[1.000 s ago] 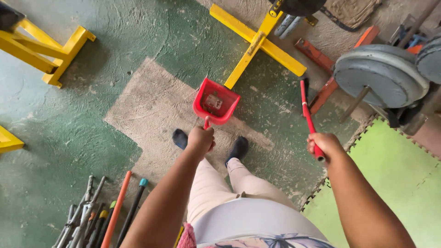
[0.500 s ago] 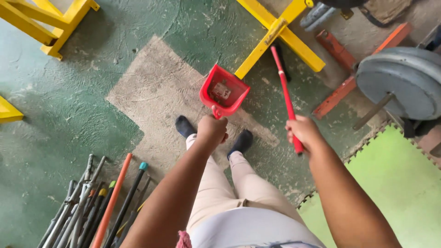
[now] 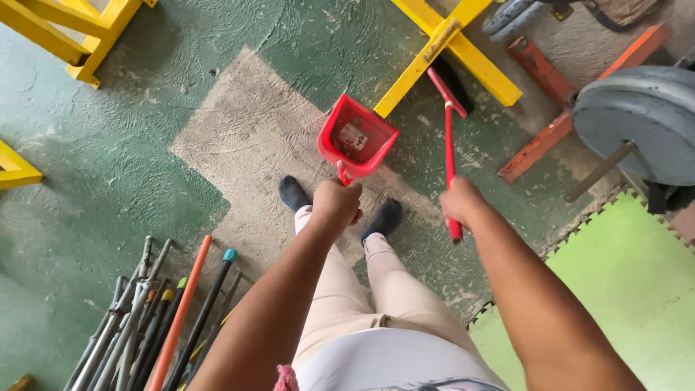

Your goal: Sweeping debris into a dustpan across a gym floor.

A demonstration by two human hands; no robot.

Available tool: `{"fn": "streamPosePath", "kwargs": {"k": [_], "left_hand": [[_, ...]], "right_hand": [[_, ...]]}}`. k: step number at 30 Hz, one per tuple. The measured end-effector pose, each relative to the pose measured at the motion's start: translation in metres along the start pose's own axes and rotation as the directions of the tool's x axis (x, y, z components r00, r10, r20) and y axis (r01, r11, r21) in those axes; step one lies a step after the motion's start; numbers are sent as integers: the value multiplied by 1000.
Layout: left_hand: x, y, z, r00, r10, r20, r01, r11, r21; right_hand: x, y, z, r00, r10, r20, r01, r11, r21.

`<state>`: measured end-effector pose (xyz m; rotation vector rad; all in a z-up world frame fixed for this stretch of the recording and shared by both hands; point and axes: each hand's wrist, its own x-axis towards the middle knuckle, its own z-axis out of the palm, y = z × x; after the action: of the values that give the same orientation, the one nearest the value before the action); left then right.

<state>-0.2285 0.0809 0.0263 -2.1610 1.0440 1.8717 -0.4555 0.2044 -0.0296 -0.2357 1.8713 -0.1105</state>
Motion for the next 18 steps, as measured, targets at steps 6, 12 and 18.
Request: {"fn": "streamPosePath", "kwargs": {"k": [6, 12, 18], "left_hand": [[-10, 10, -2, 999, -50, 16, 50, 999, 11], [-15, 10, 3, 997, -81, 16, 82, 996, -37], [1, -15, 2, 1000, -8, 20, 7, 999, 35]], "right_hand": [[-24, 91, -89, 995, 56, 78, -61, 995, 74], [7, 67, -81, 998, -60, 0, 59, 985, 161], [8, 49, -26, 1000, 15, -27, -16, 1000, -26]]}}
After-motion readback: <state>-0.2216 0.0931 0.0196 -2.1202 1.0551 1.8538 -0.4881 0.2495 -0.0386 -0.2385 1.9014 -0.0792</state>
